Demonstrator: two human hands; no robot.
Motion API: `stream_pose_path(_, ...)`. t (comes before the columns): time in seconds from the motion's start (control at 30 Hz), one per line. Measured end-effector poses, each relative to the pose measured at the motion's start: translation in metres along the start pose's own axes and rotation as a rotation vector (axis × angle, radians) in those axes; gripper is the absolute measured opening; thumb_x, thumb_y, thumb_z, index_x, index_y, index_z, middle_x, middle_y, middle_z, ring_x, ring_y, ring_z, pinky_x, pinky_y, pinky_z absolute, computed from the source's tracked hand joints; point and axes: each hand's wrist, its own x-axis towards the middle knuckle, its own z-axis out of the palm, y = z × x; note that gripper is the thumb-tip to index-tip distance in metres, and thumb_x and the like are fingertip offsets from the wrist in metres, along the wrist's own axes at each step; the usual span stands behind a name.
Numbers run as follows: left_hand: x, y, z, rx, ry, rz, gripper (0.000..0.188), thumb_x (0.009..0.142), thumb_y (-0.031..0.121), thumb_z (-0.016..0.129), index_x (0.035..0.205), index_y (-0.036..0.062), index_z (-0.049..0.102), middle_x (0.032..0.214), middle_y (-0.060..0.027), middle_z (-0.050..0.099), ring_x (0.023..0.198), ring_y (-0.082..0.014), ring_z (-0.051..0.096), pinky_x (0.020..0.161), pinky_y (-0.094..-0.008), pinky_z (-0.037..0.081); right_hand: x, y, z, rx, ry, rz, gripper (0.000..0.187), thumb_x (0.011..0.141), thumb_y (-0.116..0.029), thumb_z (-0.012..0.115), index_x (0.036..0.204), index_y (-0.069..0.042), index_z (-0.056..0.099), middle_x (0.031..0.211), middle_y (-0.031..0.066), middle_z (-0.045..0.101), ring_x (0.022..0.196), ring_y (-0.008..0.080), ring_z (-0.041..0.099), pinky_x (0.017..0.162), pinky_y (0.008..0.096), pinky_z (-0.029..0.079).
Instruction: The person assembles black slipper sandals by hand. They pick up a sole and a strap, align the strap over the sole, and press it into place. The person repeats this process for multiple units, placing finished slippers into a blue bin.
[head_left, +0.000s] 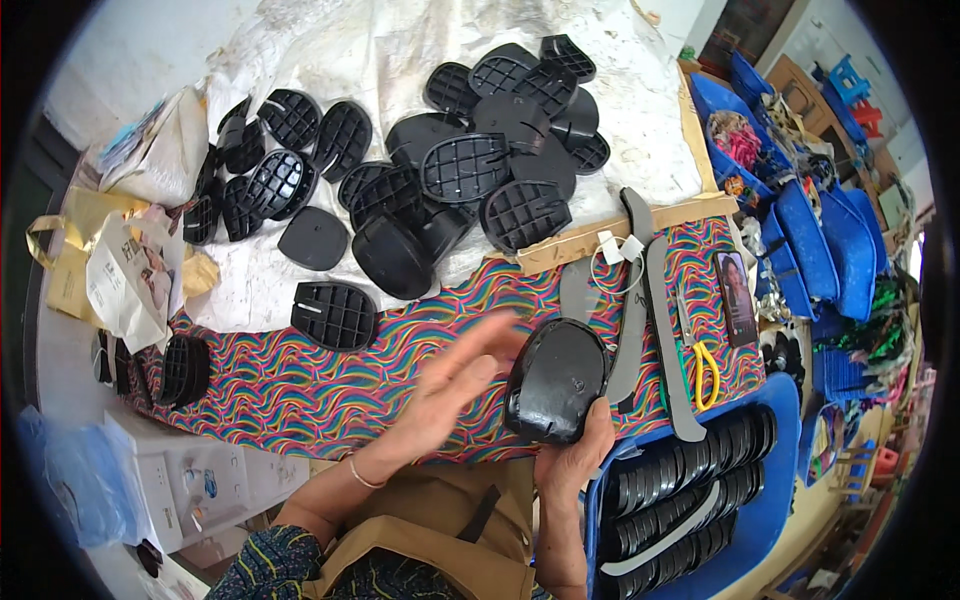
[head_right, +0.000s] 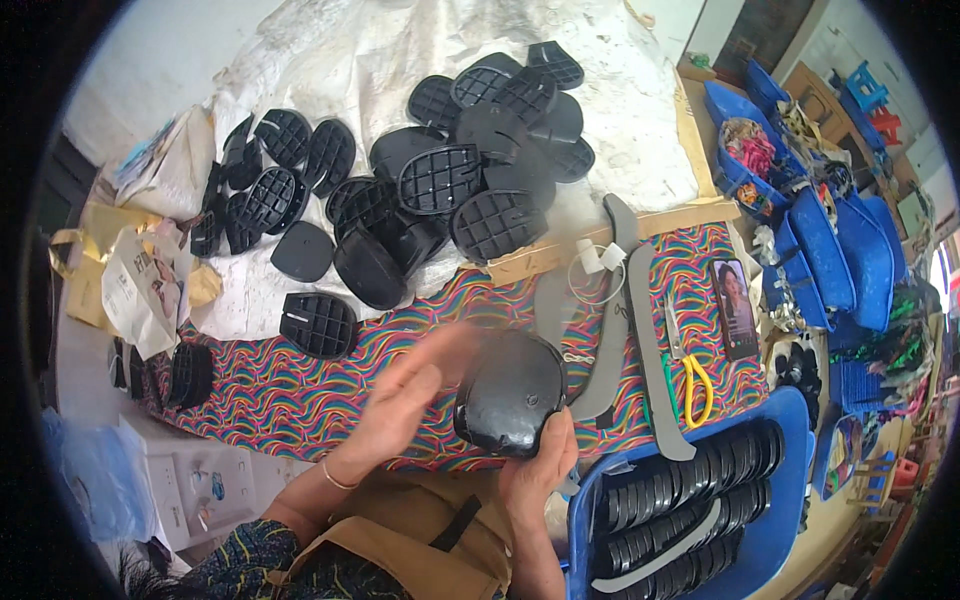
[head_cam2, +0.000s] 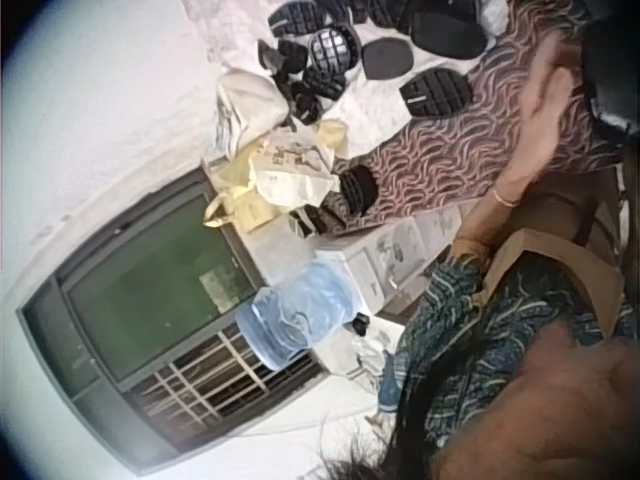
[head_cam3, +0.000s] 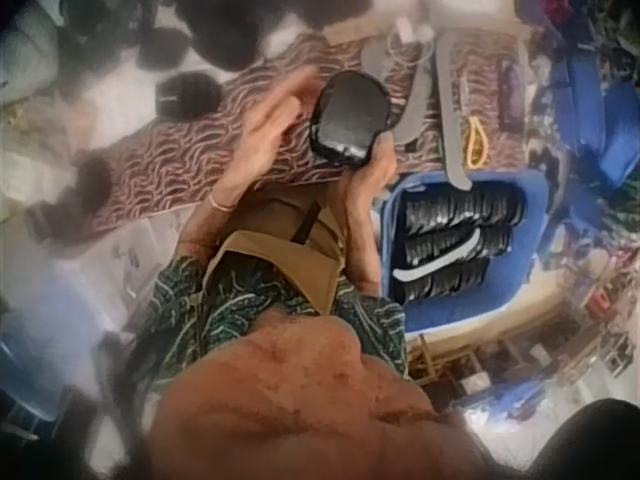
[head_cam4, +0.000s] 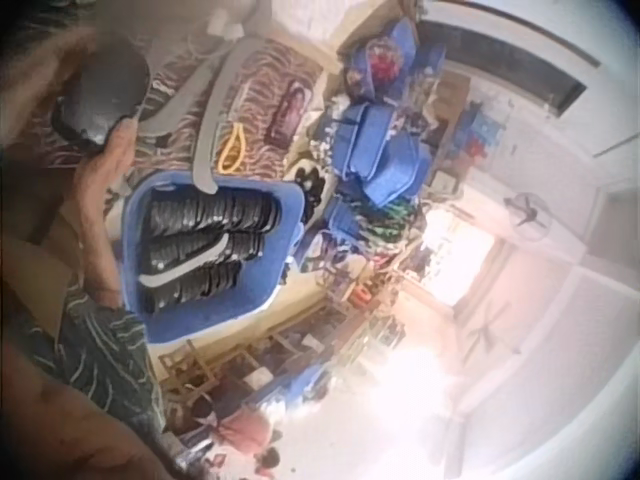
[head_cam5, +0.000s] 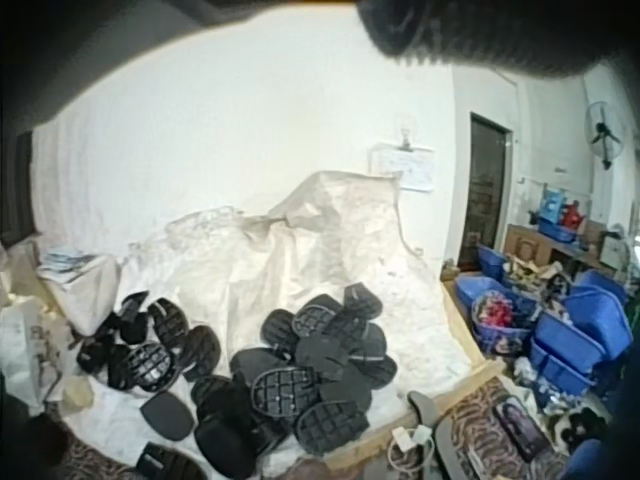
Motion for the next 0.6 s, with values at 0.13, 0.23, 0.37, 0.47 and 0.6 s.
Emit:
stream_pose_path(0.13,-0.013,-0.028,0.015,-0.048,0.132,-0.152,0.035,0.105,0.024,0.046,0.123,-0.0044,0.056,0.112,-0.0096,0.063,0.106,-0.0169,0.058,0.091,-0.0307,0.044,-0.006,0.013,0.001,-0.074,0.091,-0.102,0.035,0.101,-0.031,0.052,0.115,0.000,0.059,0.108,0.0095,0.064,0.095,0.0178,0.064,0.085,0.0333,0.053)
stream_pose_path(0.23,-0.014,-0.029,0.018,0.332,0.192,0.036,0.033,0.106,0.025,0.044,0.106,-0.0052,0.058,0.086,-0.0095,0.061,0.081,-0.0147,0.057,0.072,-0.0320,0.045,-0.012,0.013,0.003,-0.152,0.071,-0.151,0.037,0.101,-0.033,0.053,0.115,0.000,0.059,0.106,0.0089,0.063,0.094,0.0166,0.062,0.083,0.0327,0.052)
stream_pose_path(0.37,-0.017,-0.035,0.012,0.782,0.203,0.385,0.033,0.106,0.024,0.044,0.097,-0.0049,0.058,0.073,-0.0114,0.052,0.066,-0.0141,0.050,0.060,-0.0324,0.041,-0.019,0.020,0.002,-0.280,0.090,-0.260,0.040,0.101,-0.033,0.053,0.118,0.003,0.058,0.107,0.0089,0.062,0.094,0.0164,0.061,0.082,0.0324,0.051)
stream_pose_path(0.47,-0.013,-0.016,0.009,0.694,0.105,0.162,0.032,0.105,0.023,0.047,0.092,-0.0042,0.058,0.071,-0.0109,0.050,0.063,-0.0157,0.049,0.058,-0.0324,0.040,-0.016,0.025,-0.009,-0.297,0.042,-0.256,0.043,0.101,-0.033,0.052,0.121,0.004,0.057,0.109,0.0103,0.063,0.095,0.0168,0.061,0.082,0.0324,0.051)
stream_pose_path(0.6,0.002,-0.026,0.006,0.337,0.192,0.167,0.032,0.104,0.024,0.050,0.090,-0.0035,0.060,0.067,-0.0051,0.050,0.060,-0.0128,0.045,0.055,-0.0318,0.038,-0.017,0.023,-0.018,-0.332,-0.089,-0.255,0.045,0.101,-0.033,0.051,0.124,0.006,0.056,0.110,0.0121,0.063,0.098,0.0176,0.062,0.084,0.0328,0.052)
